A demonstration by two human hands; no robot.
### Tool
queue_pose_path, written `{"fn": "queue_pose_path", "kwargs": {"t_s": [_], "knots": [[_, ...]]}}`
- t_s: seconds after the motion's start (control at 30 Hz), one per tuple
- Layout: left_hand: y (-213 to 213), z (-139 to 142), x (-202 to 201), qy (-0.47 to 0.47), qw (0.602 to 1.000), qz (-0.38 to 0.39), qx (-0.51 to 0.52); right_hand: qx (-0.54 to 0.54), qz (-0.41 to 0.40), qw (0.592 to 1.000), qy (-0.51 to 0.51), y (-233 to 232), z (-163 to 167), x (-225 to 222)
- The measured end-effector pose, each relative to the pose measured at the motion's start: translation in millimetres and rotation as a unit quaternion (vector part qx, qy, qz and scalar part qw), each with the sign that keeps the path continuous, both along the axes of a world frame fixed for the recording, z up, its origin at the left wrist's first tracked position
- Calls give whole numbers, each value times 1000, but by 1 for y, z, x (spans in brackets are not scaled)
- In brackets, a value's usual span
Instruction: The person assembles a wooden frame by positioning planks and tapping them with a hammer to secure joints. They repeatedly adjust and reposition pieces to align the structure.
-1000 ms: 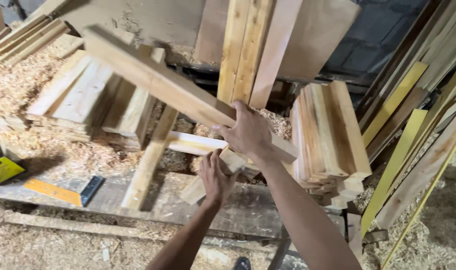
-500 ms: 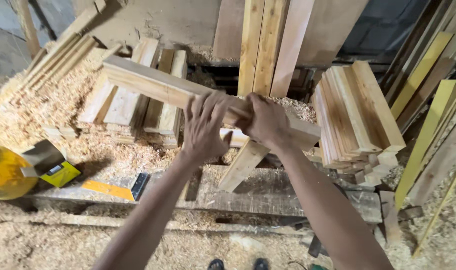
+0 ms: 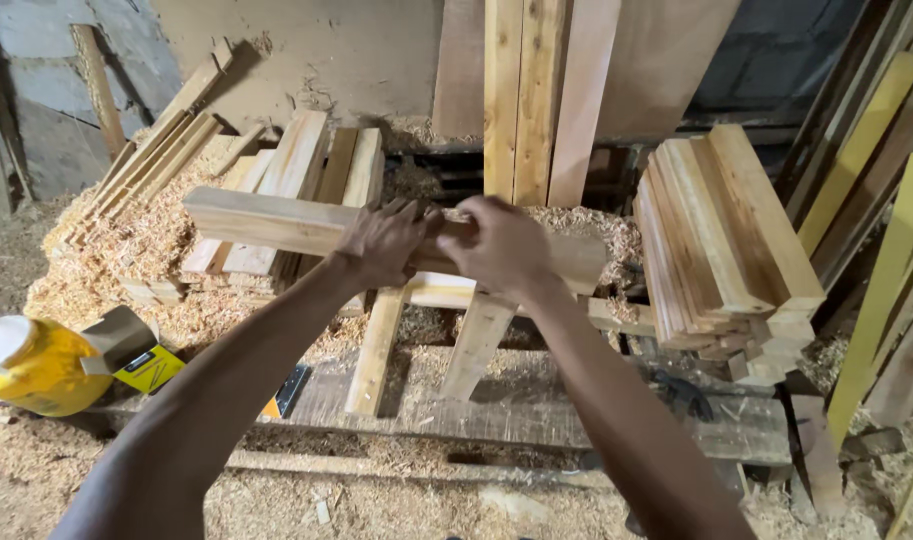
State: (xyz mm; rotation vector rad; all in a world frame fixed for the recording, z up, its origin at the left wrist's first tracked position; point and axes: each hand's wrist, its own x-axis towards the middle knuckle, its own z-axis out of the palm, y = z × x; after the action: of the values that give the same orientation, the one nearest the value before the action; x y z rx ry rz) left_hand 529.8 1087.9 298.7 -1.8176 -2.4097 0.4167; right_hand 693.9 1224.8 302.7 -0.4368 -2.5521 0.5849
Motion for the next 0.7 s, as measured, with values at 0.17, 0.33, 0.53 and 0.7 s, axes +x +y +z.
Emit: {"fn": "queue_pose_path", "kwargs": {"t_s": [0.17,0.33,0.53,0.7], "knots": [[17,-9,1,12,996,-74,56,-22,-37,956,290,43,-18,43],[33,-4,8,20,998,-62,26,95,-69,961,250,69,-37,74],[23,16,20,-6,999,-39,28,-172,-129,907,363,152,-128,104],[23,23,27,38,999,-11,-23,-161,-317,915,192,183,-270,160]]}}
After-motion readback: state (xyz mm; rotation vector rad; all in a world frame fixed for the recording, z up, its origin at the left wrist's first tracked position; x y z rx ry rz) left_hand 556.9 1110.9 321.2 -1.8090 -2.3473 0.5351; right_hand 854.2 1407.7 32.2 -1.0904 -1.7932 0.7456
